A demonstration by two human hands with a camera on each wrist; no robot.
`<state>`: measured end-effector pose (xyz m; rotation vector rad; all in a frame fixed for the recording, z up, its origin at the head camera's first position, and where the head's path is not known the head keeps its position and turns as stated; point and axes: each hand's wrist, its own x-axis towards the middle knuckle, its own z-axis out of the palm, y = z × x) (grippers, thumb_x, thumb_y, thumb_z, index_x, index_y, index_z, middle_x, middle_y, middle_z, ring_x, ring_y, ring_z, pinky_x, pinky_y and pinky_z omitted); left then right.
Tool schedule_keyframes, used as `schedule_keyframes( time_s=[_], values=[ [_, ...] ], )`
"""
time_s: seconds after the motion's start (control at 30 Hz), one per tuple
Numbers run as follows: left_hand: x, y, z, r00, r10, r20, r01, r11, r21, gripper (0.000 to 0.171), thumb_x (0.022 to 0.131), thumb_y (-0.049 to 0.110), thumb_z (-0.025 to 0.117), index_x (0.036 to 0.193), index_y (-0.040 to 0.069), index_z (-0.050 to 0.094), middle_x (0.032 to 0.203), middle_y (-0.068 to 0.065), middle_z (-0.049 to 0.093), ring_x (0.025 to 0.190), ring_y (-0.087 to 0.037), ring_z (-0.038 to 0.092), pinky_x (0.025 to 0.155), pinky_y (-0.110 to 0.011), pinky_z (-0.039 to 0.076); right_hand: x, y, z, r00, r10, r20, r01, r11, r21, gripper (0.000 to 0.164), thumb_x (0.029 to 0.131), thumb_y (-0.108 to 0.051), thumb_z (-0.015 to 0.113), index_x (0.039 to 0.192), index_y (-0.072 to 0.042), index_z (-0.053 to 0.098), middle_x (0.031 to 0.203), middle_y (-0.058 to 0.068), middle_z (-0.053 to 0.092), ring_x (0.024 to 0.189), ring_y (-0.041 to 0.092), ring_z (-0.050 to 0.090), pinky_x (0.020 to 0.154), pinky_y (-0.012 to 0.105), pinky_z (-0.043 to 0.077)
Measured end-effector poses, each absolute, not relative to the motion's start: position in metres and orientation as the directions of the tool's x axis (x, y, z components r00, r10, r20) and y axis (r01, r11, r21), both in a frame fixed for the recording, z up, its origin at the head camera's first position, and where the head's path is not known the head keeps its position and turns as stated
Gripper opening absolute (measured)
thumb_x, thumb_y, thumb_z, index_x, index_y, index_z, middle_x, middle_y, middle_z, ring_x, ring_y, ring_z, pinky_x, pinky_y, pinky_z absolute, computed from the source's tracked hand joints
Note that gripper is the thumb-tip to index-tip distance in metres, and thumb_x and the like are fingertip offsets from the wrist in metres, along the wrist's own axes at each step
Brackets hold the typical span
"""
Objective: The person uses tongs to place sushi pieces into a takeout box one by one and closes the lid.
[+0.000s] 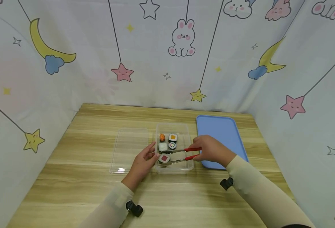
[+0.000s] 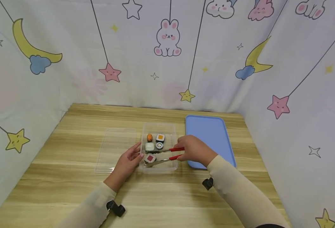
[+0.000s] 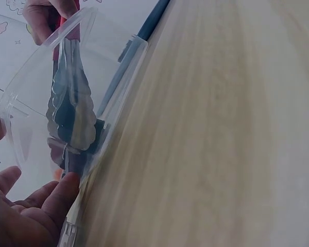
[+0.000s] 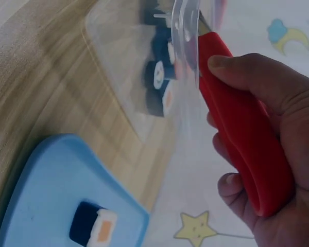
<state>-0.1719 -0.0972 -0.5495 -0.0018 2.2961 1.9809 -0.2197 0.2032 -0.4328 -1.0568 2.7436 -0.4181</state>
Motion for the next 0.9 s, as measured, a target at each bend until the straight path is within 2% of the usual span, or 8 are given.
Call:
schedule_keyframes(
  time_s=[0.2, 0.33, 0.5, 0.6, 0.73, 0.9],
  values=[
    [-0.172, -0.096, -0.551, -0.993, 0.078, -0.086, -0.073, 0.153, 0.986, 0.064, 0.099, 0.026, 0.074, 0.157, 0.027, 0.048, 0.145, -0.016, 0.059, 0.130, -0.032, 0.060, 0.105, -0.053, 0.049, -0.218, 0.209, -0.435, -0.754, -0.655, -0.055, -0.606, 0.725, -0.326, 0.033, 0.079, -0.025, 0.090, 0.111, -0.017, 0.082, 0.083, -0.015, 0.058, 0.074, 0.008, 0.053, 0.066, 0.028, 0.049],
    [-0.171, -0.096, -0.550, -0.992, 0.080, -0.094, -0.080, 0.156, 0.984, 0.063, 0.099, 0.027, 0.074, 0.156, 0.030, 0.049, 0.146, -0.014, 0.059, 0.131, -0.030, 0.060, 0.105, -0.052, 0.049, -0.215, 0.222, -0.436, -0.774, -0.632, -0.015, -0.582, 0.722, -0.374, 0.032, 0.080, -0.025, 0.089, 0.111, -0.020, 0.081, 0.083, -0.016, 0.058, 0.072, 0.009, 0.053, 0.065, 0.028, 0.049],
    [-0.170, -0.096, -0.549, -0.992, 0.073, -0.099, -0.087, 0.153, 0.984, 0.062, 0.098, 0.030, 0.074, 0.155, 0.032, 0.050, 0.145, -0.012, 0.060, 0.130, -0.028, 0.061, 0.104, -0.051, 0.050, -0.209, 0.250, -0.433, -0.838, -0.542, 0.061, -0.498, 0.716, -0.489, 0.038, 0.080, -0.025, 0.091, 0.116, -0.017, 0.080, 0.086, -0.013, 0.061, 0.075, 0.013, 0.056, 0.064, 0.030, 0.050],
    [-0.171, -0.096, -0.548, -0.992, 0.069, -0.108, -0.096, 0.150, 0.984, 0.061, 0.098, 0.029, 0.074, 0.154, 0.033, 0.051, 0.145, -0.010, 0.060, 0.130, -0.027, 0.061, 0.106, -0.052, 0.049, -0.206, 0.273, -0.434, -0.874, -0.473, 0.113, -0.461, 0.731, -0.503, 0.041, 0.080, -0.024, 0.092, 0.118, -0.014, 0.079, 0.089, -0.011, 0.063, 0.078, 0.015, 0.056, 0.065, 0.030, 0.050],
    [-0.171, -0.096, -0.548, -0.992, 0.068, -0.109, -0.097, 0.154, 0.983, 0.061, 0.099, 0.028, 0.073, 0.155, 0.031, 0.050, 0.146, -0.011, 0.060, 0.131, -0.029, 0.060, 0.107, -0.052, 0.048, -0.201, 0.308, -0.439, -0.921, -0.363, 0.142, -0.384, 0.783, -0.490, 0.045, 0.082, -0.024, 0.091, 0.122, -0.009, 0.077, 0.095, -0.003, 0.067, 0.082, 0.018, 0.058, 0.067, 0.032, 0.052],
    [-0.171, -0.096, -0.546, -0.991, 0.065, -0.113, -0.102, 0.156, 0.983, 0.061, 0.099, 0.027, 0.073, 0.155, 0.030, 0.050, 0.147, -0.011, 0.059, 0.131, -0.028, 0.060, 0.107, -0.052, 0.047, -0.190, 0.353, -0.451, -0.968, -0.230, 0.100, -0.249, 0.832, -0.496, 0.050, 0.084, -0.028, 0.089, 0.126, -0.005, 0.075, 0.106, 0.009, 0.070, 0.089, 0.027, 0.062, 0.070, 0.034, 0.054]
  ],
)
